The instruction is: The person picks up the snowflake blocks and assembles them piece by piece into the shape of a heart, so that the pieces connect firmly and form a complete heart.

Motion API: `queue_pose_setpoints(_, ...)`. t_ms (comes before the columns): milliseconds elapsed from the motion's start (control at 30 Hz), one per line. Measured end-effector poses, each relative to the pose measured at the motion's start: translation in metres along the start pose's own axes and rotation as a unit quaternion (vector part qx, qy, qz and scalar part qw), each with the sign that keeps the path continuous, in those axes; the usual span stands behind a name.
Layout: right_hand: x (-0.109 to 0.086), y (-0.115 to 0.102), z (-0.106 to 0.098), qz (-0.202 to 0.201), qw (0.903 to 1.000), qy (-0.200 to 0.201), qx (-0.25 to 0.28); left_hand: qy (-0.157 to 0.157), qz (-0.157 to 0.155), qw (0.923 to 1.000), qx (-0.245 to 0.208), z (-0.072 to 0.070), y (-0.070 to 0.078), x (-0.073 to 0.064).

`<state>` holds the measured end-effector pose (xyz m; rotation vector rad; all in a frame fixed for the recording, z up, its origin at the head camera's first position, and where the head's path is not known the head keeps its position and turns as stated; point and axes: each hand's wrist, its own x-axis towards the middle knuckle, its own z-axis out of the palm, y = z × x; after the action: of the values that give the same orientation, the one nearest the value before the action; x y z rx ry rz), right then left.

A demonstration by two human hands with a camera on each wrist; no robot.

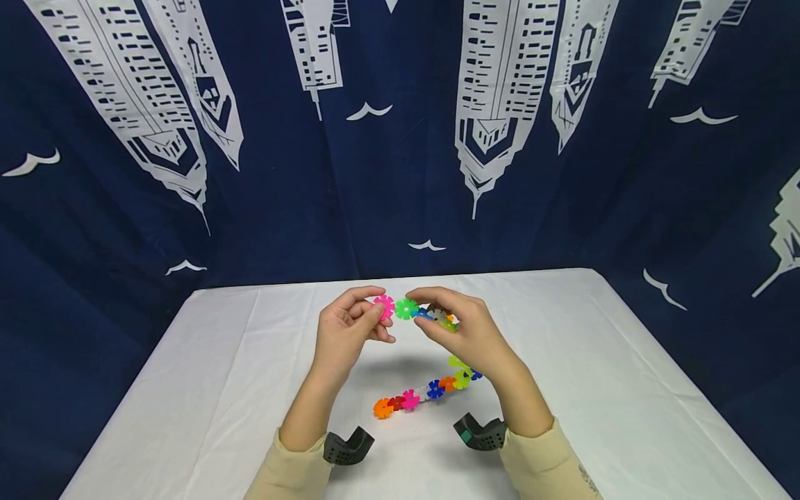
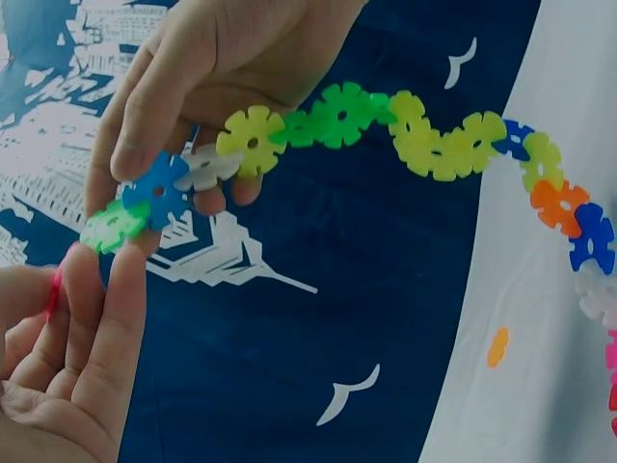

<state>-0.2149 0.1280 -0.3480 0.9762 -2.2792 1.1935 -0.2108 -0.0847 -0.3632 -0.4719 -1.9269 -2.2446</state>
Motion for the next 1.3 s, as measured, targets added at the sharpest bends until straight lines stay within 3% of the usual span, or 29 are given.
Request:
queue_pose_setpoints(367, 0.001, 0.003, 0.004, -0.006, 0.9999, -0.005, 0.011, 0.047, -0.002, 0.9989, -0.003, 0.007, 0.003, -0.003)
queue_pose_setpoints(567, 0.001, 0.003, 0.010, -0.021, 0.9994, 0.003, -0.027, 0.071, -0.017, 0.9973, 0.012, 0.010, 0.005, -0.004)
queue_pose_setpoints(867, 0.002, 0.005, 0.020, -0.077, 0.9888, 0.046, -0.119, 0.080, -0.027, 0.9964, 0.007, 0.016, 0.007, -0.007)
queue_pose_setpoints(1133, 0.002, 0.004, 0.020, -0.087, 0.9851, 0.048, -0.140, 0.082, -0.026, 0.9963, -0.006, 0.018, 0.007, -0.007)
queue_pose_setpoints(1300, 0.003, 0.005, 0.018, -0.094, 0.9851, 0.063, -0.129, 0.057, -0.024, 0.9974, -0.038, 0.016, 0.005, -0.007)
